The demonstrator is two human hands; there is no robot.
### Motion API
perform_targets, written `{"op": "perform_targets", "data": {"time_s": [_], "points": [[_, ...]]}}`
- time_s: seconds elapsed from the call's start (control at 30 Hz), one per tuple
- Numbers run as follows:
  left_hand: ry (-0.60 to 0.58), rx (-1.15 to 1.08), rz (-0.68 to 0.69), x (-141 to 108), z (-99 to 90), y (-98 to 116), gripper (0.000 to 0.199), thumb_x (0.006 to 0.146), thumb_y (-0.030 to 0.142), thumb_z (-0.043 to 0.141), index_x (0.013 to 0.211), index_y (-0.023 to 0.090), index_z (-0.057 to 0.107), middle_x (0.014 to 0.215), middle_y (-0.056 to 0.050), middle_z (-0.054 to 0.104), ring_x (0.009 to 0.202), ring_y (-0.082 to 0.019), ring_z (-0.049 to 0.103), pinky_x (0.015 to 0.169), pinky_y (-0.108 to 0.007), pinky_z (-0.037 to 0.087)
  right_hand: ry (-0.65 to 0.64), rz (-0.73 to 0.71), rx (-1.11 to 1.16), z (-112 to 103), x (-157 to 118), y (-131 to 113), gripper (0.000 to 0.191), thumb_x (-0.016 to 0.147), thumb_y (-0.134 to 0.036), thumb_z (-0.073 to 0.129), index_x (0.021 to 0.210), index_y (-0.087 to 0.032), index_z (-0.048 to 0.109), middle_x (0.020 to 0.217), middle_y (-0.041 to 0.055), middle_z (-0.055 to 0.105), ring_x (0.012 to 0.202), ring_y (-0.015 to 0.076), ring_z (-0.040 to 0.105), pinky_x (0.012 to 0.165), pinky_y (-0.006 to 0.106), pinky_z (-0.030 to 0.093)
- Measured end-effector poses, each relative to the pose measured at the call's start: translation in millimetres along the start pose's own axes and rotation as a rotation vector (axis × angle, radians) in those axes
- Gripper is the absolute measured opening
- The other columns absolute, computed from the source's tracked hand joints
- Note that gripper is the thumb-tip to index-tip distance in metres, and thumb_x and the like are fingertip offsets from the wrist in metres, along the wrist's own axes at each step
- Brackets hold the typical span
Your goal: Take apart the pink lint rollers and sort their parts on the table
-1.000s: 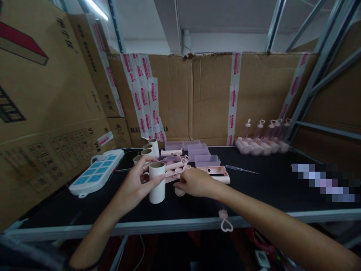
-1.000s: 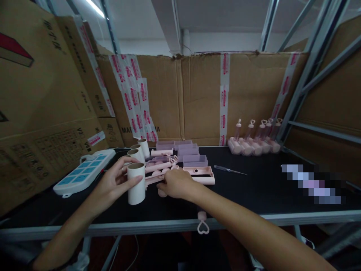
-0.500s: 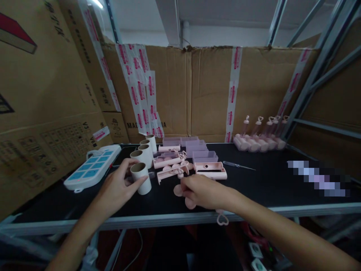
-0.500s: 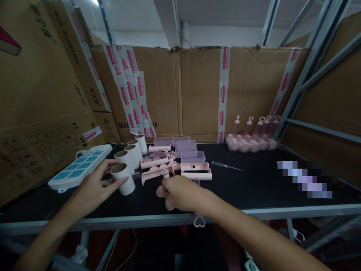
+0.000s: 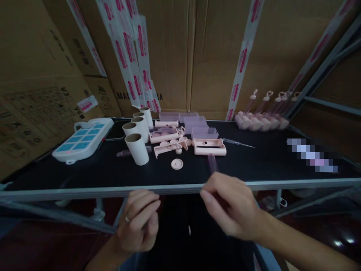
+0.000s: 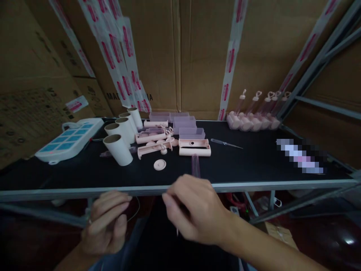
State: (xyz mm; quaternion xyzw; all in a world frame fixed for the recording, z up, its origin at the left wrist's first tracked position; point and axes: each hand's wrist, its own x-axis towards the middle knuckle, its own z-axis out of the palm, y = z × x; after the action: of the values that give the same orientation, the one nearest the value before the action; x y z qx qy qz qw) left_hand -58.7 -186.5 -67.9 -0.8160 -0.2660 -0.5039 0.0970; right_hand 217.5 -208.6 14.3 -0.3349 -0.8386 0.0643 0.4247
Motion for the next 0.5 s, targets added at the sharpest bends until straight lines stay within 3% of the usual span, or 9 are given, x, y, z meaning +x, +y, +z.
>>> {"op": "perform_targets", "data": {"time_s": [0.1, 0.17, 0.23, 0.37, 0.43, 0.5], "points": [[-0.039, -0.137, -0.074, -33.9, 15.3, 11.5, 0.042, 0.085, 0.001, 0.051, 0.12, 0.023, 0.06, 0.096, -0.008, 0.072, 0.086, -0.023, 0.069, 0.078, -0.044, 0.059, -0.095, -0.102, 0.112, 10.2, -51.0, -7.8, 0.013, 0.094, -0.015, 0.05, 0.087, -0.025, 0.056, 0.063, 0.0008, 0.061, 0.055, 0.0161, 0.05, 0.056, 0.033, 0.035], [-0.074, -0.175, -0.162, -51.8, 24.5, 10.5, 0.039, 0.087, 0.002, 0.05, 0.118, 0.022, 0.061, 0.095, -0.008, 0.073, 0.087, -0.023, 0.069, 0.079, -0.044, 0.06, -0.163, -0.065, 0.127, 25.1, -81.7, -4.6, 0.014, 0.094, -0.017, 0.05, 0.085, -0.025, 0.057, 0.062, 0.0005, 0.062, 0.054, 0.0163, 0.051, 0.055, 0.034, 0.035], [-0.121, -0.19, -0.204, -65.0, 30.7, 7.4, 0.035, 0.089, 0.002, 0.05, 0.115, 0.021, 0.062, 0.093, -0.009, 0.073, 0.087, -0.023, 0.069, 0.079, -0.044, 0.06, -0.269, 0.118, 0.09, 44.0, -105.2, 3.0, 0.015, 0.095, -0.02, 0.05, 0.084, -0.024, 0.058, 0.066, 0.0016, 0.065, 0.059, 0.0169, 0.058, 0.058, 0.032, 0.039], [-0.1, -0.183, -0.156, -69.2, 34.9, 2.0, 0.037, 0.087, 0.0, 0.051, 0.114, 0.021, 0.063, 0.091, -0.008, 0.072, 0.083, -0.022, 0.069, 0.076, -0.043, 0.061, -0.61, 0.652, -0.105, 95.0, -131.1, 24.0, 0.016, 0.094, -0.017, 0.051, 0.095, -0.023, 0.066, 0.091, 0.006, 0.076, 0.083, 0.0203, 0.074, 0.069, 0.028, 0.048], [-0.074, -0.146, -0.092, -57.6, 35.6, 0.6, 0.04, 0.085, -0.002, 0.053, 0.115, 0.021, 0.064, 0.093, -0.008, 0.072, 0.083, -0.022, 0.068, 0.077, -0.043, 0.061, -0.794, 0.789, -0.249, 127.1, -137.0, 34.1, 0.023, 0.093, -0.017, 0.051, 0.107, -0.022, 0.069, 0.097, 0.0099, 0.079, 0.087, 0.0256, 0.077, 0.07, 0.031, 0.052], [-0.074, -0.086, -0.007, -37.8, 36.6, 1.5, 0.041, 0.083, -0.003, 0.054, 0.116, 0.019, 0.065, 0.095, -0.009, 0.073, 0.087, -0.022, 0.069, 0.079, -0.042, 0.061, -0.853, 0.834, -0.323, 159.8, -138.9, 41.5, 0.03, 0.092, -0.013, 0.051, 0.114, -0.017, 0.07, 0.098, 0.0161, 0.079, 0.09, 0.0314, 0.077, 0.072, 0.037, 0.055]]}}
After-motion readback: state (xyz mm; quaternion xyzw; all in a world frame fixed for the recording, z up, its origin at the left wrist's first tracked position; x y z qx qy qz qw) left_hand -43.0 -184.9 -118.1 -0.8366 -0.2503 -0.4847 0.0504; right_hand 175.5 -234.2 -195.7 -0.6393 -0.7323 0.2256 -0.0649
